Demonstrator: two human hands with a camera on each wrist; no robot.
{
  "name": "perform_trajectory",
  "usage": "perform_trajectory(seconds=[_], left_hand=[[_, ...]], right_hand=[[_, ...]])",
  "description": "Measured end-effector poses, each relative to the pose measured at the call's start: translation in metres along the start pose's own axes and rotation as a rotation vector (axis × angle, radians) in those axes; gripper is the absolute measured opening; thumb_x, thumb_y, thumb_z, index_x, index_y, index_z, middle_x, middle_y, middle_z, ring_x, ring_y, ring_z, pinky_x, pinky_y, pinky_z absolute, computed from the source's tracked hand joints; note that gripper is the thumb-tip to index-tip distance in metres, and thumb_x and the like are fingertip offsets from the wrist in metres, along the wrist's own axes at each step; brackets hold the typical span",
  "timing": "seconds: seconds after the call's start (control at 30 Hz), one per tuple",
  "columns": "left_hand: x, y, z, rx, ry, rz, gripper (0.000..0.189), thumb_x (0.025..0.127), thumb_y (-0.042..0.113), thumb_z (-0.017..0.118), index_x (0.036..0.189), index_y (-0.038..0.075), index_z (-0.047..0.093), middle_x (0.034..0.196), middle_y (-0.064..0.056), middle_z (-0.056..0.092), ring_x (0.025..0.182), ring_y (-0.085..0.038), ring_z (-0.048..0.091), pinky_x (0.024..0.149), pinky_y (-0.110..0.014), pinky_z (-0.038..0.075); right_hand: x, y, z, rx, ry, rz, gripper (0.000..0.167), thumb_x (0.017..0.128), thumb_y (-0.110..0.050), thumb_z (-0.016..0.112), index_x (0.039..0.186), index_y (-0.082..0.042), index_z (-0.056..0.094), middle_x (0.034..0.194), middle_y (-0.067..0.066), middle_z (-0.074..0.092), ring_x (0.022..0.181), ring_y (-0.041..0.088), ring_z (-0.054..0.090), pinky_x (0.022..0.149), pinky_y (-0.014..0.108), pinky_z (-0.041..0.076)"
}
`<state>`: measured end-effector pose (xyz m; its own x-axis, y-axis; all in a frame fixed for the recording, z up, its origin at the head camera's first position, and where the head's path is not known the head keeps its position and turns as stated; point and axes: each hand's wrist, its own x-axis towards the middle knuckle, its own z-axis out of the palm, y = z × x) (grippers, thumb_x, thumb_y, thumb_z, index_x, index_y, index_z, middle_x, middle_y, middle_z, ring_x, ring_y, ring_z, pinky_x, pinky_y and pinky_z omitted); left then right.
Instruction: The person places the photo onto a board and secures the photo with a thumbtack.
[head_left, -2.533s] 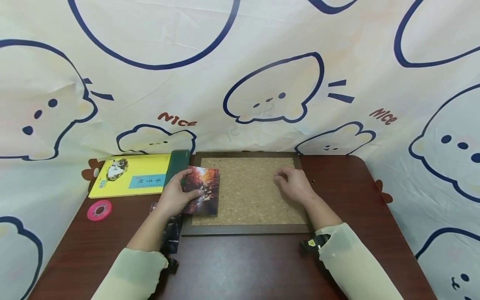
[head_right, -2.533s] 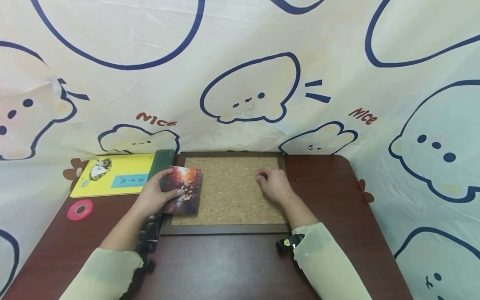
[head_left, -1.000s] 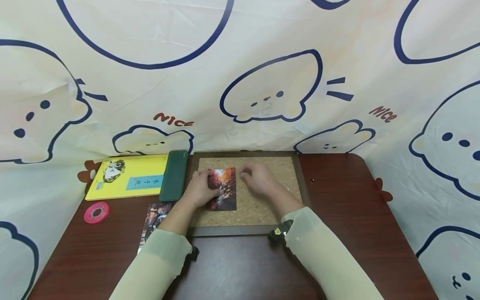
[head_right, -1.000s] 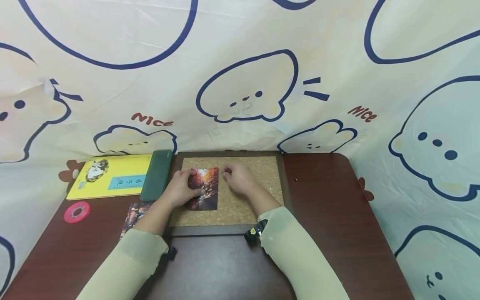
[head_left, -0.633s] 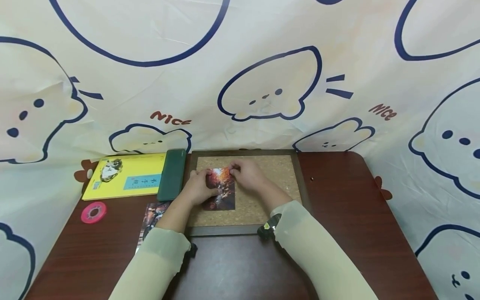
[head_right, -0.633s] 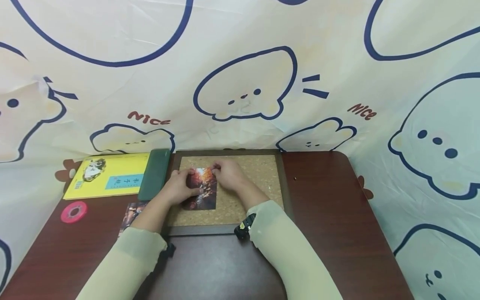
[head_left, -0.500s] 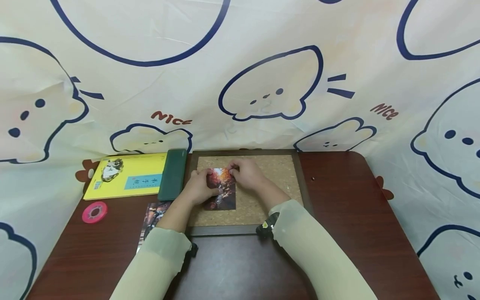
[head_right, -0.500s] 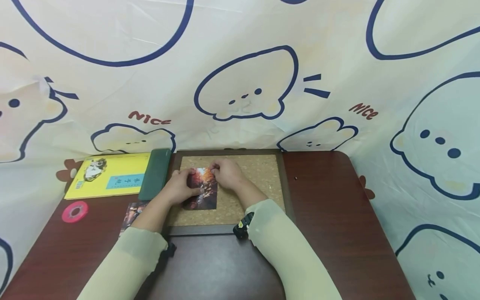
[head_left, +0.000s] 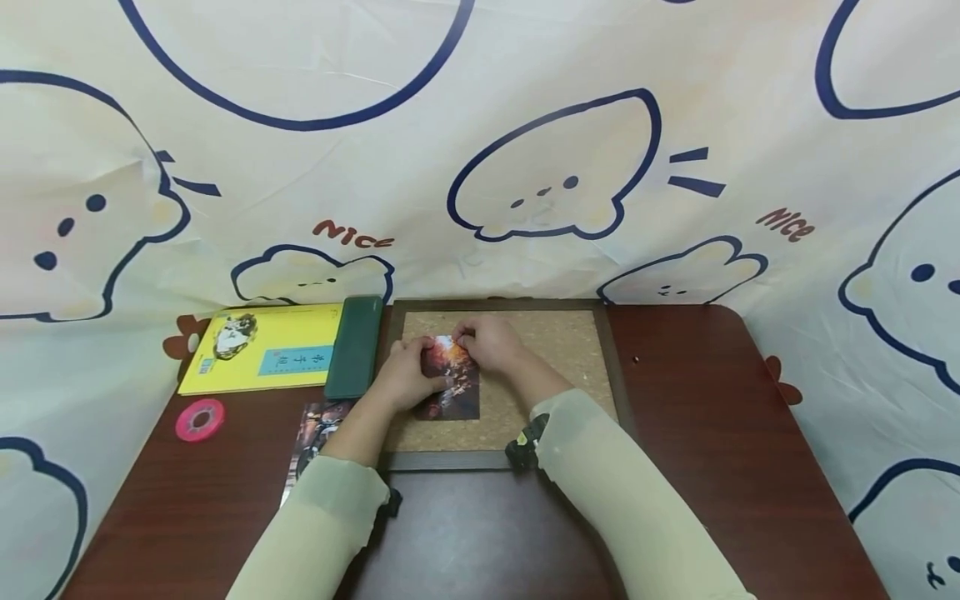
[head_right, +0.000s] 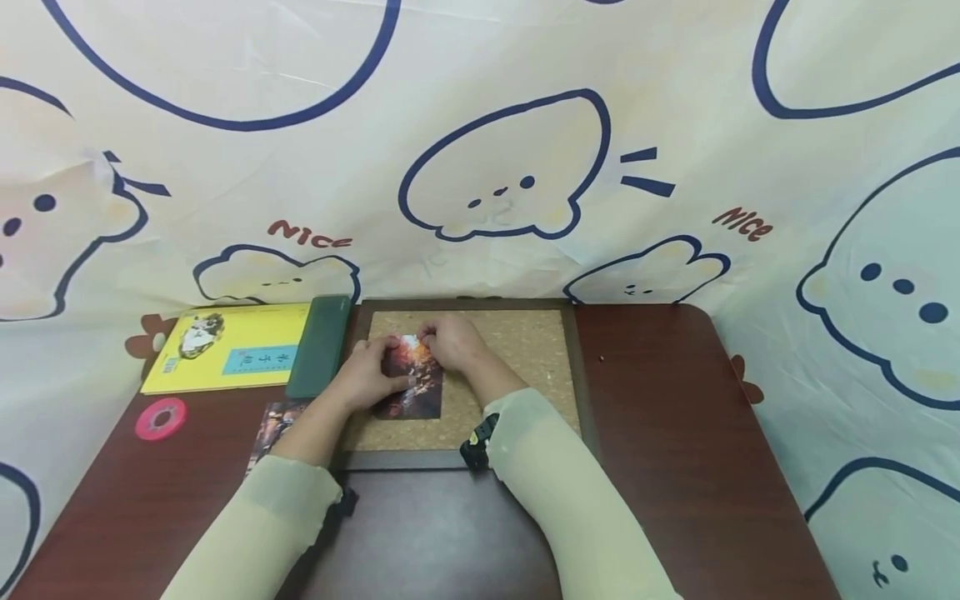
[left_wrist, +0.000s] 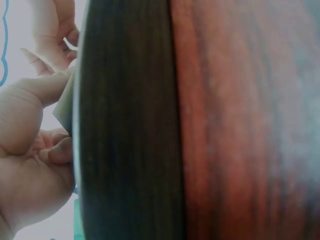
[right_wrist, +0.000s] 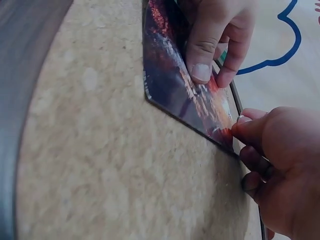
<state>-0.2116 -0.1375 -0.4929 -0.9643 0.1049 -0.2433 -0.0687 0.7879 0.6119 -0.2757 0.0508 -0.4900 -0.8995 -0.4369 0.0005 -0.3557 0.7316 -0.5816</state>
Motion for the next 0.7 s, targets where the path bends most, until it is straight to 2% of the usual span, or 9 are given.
perform_trajectory(seconds=[0.23, 0.47, 0.7], left_hand=[[-0.001, -0.001, 0.001, 0.000, 0.011, 0.011, 0.079, 0.087, 0.039, 0.085, 0.148, 0.006, 0.048, 0.138, -0.024, 0.044, 0.128, -0.041, 0.051, 0.109, -0.057, 0.043], [-0.004, 0.001, -0.001, -0.012, 0.010, 0.005, 0.080, 0.087, 0.038, 0.084, 0.149, 0.006, 0.046, 0.139, -0.024, 0.043, 0.129, -0.040, 0.050, 0.111, -0.056, 0.042], [-0.003, 0.000, 0.001, -0.021, 0.017, 0.011, 0.076, 0.087, 0.037, 0.084, 0.148, 0.007, 0.048, 0.141, -0.023, 0.043, 0.129, -0.039, 0.050, 0.111, -0.056, 0.042]], right_hand=[[0.007, -0.006, -0.002, -0.025, -0.045, -0.005, 0.012, 0.100, -0.016, 0.067, 0.102, -0.015, 0.079, 0.099, -0.001, 0.075, 0.094, 0.017, 0.066, 0.087, 0.034, 0.052], [0.012, -0.010, 0.002, -0.078, -0.063, 0.006, 0.017, 0.102, -0.019, 0.063, 0.106, -0.016, 0.079, 0.103, 0.000, 0.075, 0.099, 0.018, 0.067, 0.090, 0.035, 0.052], [0.017, -0.009, 0.000, -0.125, -0.101, -0.010, 0.015, 0.101, -0.019, 0.064, 0.105, -0.018, 0.079, 0.101, -0.001, 0.075, 0.098, 0.019, 0.067, 0.090, 0.036, 0.052]])
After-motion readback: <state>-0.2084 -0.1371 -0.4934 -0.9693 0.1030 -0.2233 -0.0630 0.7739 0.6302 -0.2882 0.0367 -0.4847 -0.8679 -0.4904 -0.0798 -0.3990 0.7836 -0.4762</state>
